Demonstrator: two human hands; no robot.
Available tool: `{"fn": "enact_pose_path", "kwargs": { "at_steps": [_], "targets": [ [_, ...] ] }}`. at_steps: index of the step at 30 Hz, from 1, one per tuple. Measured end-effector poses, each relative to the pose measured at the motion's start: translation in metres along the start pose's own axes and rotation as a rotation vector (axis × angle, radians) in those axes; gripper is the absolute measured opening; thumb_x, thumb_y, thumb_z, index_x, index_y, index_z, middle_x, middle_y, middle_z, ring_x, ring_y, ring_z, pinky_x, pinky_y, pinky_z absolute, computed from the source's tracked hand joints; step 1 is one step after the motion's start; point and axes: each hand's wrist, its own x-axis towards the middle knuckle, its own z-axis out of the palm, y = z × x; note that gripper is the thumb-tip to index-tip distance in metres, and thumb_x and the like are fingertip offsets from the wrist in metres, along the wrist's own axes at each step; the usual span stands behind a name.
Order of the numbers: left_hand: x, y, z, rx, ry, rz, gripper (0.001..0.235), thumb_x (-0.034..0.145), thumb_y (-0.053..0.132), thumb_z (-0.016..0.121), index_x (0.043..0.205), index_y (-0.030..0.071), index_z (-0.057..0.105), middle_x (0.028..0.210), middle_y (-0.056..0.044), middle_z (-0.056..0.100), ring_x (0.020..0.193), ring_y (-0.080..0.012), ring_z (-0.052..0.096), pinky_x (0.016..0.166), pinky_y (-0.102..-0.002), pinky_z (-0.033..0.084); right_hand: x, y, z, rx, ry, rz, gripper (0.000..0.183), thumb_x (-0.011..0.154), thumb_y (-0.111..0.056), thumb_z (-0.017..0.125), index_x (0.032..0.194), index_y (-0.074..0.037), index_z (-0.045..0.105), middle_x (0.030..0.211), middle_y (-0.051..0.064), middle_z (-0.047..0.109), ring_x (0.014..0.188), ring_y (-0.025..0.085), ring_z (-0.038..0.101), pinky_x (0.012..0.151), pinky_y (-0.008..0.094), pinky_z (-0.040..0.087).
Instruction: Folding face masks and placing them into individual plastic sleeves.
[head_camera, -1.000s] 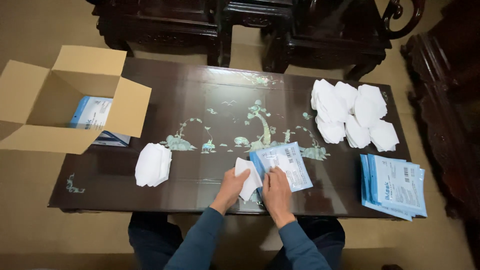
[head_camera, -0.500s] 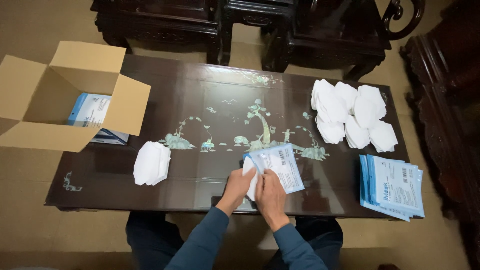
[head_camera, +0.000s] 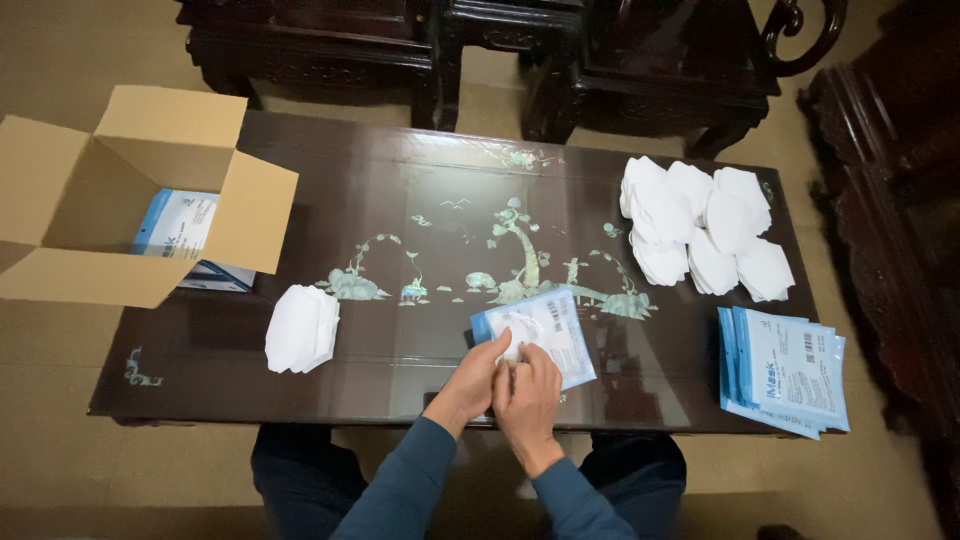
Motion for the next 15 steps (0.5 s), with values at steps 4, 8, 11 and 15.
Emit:
{"fn": "enact_pose_path", "kwargs": {
  "at_steps": [4,8,11,15],
  "targets": [
    [0.008,-0.007,-0.014,-0.003,0.084,0.016,0.023,0.104,0.023,0.062,0.095,0.002,0.065,0.089,-0.007,0.066,0.083,-0.0208,0.064,0.079,-0.036,0.053,0.000,-0.001,-0.012,0.150,-0.088,-0.111,0.013,0.097,-0.015,0.060,0.104,-0.006,0.067,0.120,0.010,0.067,0.118,0.033,0.062,0.102,0.049,0.045],
    [0.037,-0.034,-0.055,-0.068,-0.003,0.056,0.028,0.100,0.018,0.064,0.115,-0.004,0.070,0.105,-0.014,0.076,0.084,-0.0263,0.072,0.074,-0.041,0.056,0.033,0.021,-0.045,0.196,0.082,-0.028,0.016,0.099,-0.012,0.061,0.110,-0.001,0.067,0.110,0.016,0.072,0.102,0.035,0.067,0.096,0.045,0.050],
    [0.025,-0.027,-0.047,-0.006,0.177,0.144,0.026,0.087,0.011,0.083,0.104,-0.006,0.074,0.092,-0.019,0.078,0.078,-0.0275,0.077,0.070,-0.045,0.063,0.060,0.040,-0.060,0.371,-0.184,0.716,0.067,0.097,-0.025,0.072,0.149,0.007,0.043,0.142,0.032,0.055,0.137,0.046,0.051,0.110,0.056,0.045],
    [0.057,-0.046,-0.077,0.269,0.328,0.307,0.027,0.079,0.013,0.092,0.094,-0.002,0.075,0.081,-0.013,0.077,0.073,-0.0179,0.071,0.061,-0.035,0.059,0.075,0.050,-0.059,0.755,-0.352,0.981,0.047,0.088,-0.021,0.083,0.126,0.001,0.066,0.102,0.023,0.075,0.091,0.030,0.074,0.074,0.040,0.060]
  ]
}}
